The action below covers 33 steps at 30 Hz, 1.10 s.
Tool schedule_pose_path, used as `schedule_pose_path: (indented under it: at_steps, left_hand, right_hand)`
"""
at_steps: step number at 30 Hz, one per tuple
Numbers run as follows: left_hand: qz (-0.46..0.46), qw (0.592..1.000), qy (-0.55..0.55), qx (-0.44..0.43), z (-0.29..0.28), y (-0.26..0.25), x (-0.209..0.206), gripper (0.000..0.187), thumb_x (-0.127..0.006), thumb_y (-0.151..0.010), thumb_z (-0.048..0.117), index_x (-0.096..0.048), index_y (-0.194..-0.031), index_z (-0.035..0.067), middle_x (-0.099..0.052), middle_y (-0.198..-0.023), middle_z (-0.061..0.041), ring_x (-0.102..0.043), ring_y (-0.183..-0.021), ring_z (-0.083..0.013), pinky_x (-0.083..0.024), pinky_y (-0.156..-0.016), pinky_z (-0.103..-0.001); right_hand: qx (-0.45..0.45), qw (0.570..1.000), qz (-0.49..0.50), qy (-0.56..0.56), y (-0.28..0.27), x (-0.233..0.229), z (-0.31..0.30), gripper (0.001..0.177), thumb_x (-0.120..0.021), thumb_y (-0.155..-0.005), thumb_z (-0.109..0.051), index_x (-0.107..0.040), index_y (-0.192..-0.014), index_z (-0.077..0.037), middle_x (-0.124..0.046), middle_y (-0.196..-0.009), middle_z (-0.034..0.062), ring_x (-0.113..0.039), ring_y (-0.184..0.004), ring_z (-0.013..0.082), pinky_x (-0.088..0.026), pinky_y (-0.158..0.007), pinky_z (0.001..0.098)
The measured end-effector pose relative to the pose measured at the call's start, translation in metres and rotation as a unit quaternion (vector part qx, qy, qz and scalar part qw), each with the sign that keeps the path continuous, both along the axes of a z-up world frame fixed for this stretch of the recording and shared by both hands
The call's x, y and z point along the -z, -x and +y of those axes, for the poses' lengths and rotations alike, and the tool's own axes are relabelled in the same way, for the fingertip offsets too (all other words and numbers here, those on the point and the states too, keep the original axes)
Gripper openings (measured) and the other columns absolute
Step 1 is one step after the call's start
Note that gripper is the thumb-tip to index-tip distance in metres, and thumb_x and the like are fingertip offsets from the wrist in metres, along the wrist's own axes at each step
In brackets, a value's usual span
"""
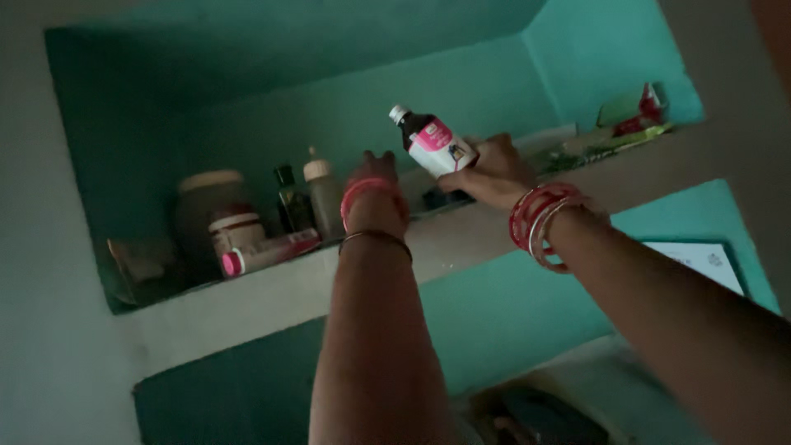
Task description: The person organizes various household items on a wooden table and a wall shelf. They place a small blue object into a basket, move a plastic bag, and arrange a plastic container with small items. They also place bottles and small packets onto a wall shelf.
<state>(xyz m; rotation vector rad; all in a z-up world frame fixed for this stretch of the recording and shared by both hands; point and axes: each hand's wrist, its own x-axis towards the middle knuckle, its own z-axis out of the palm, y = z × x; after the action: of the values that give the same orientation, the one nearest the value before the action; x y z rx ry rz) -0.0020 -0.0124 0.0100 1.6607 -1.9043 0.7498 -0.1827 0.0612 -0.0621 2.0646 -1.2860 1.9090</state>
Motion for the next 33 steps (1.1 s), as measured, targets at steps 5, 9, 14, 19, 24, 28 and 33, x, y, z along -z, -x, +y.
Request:
schedule_pose_path:
  at_steps: [5,9,14,19,24,28,33]
  left_hand:
    - [0.032,0.999,0.015,-0.009,0.009,0.002,0.009,0.094,-0.091,-0.076,0.025,-0.037,-0.151,0.016,-0.027,-0.16,-0.019,-0.046,-0.137,-0.0393,-0.051,-0.103,-0.047]
    - [0.055,0.998,0.017,0.002,0.009,-0.001,0.003,0.095,-0.091,-0.075,0.022,-0.035,-0.152,0.019,-0.022,-0.165,-0.018,-0.047,-0.137,-0.0383,-0.052,-0.102,-0.046]
    - [0.413,0.895,-0.031,0.168,-0.001,-0.001,-0.012,0.078,-0.059,-0.096,0.039,-0.021,-0.159,0.017,-0.058,-0.146,-0.017,-0.067,-0.123,-0.0349,-0.056,-0.098,-0.046]
    - [0.28,0.957,0.01,0.073,-0.008,-0.008,-0.006,0.066,-0.061,-0.097,0.032,-0.031,-0.152,0.012,-0.06,-0.142,-0.019,-0.066,-0.123,-0.0372,-0.056,-0.097,-0.048]
    - [0.255,0.965,0.022,0.065,-0.007,-0.004,-0.001,0.054,-0.063,-0.098,0.026,-0.042,-0.144,0.007,-0.062,-0.139,-0.022,-0.065,-0.122,-0.0394,-0.057,-0.096,-0.05]
    - [0.27,0.959,0.016,0.087,-0.004,-0.002,-0.002,0.053,-0.065,-0.098,0.022,-0.04,-0.141,0.004,-0.061,-0.136,-0.025,-0.065,-0.122,-0.0408,-0.057,-0.096,-0.051]
    - [0.204,0.968,0.013,0.145,-0.013,0.005,-0.003,0.089,-0.088,-0.08,0.042,-0.035,-0.137,-0.001,-0.062,-0.131,-0.027,-0.063,-0.122,-0.0399,-0.054,-0.101,-0.044]
  right_hand:
    - [-0.07,0.997,0.001,0.017,0.008,0.001,-0.006,0.049,-0.084,-0.063,-0.031,-0.075,-0.107,-0.011,-0.078,-0.091,0.0083,-0.074,-0.084,0.021,-0.056,-0.082,0.0368]
    - [-0.046,0.998,0.027,0.019,0.008,0.0,-0.011,0.045,-0.084,-0.067,-0.031,-0.077,-0.104,-0.007,-0.077,-0.089,0.0108,-0.071,-0.083,0.0217,-0.054,-0.084,0.0365]
    - [-0.027,0.999,0.029,0.014,0.009,-0.001,-0.015,0.045,-0.084,-0.066,-0.03,-0.075,-0.105,-0.009,-0.077,-0.09,0.0096,-0.072,-0.082,0.0209,-0.054,-0.082,0.0352]
    - [-0.059,0.997,0.035,0.033,0.01,-0.001,-0.021,0.046,-0.083,-0.066,-0.029,-0.075,-0.106,-0.008,-0.077,-0.091,0.0094,-0.072,-0.084,0.0207,-0.055,-0.081,0.0347]
    - [-0.063,0.997,0.021,0.038,0.01,-0.001,-0.024,0.047,-0.082,-0.067,-0.028,-0.074,-0.108,-0.008,-0.077,-0.092,0.0099,-0.071,-0.085,0.021,-0.055,-0.082,0.0348]
    - [-0.049,0.998,0.02,0.02,0.009,-0.001,-0.023,0.048,-0.083,-0.065,-0.028,-0.075,-0.108,-0.01,-0.078,-0.093,0.0079,-0.072,-0.086,0.0196,-0.054,-0.083,0.034]
    - [-0.034,0.999,0.028,0.027,0.009,-0.002,-0.02,0.046,-0.083,-0.067,-0.029,-0.075,-0.108,-0.009,-0.078,-0.093,0.0086,-0.072,-0.086,0.0203,-0.054,-0.083,0.0354]
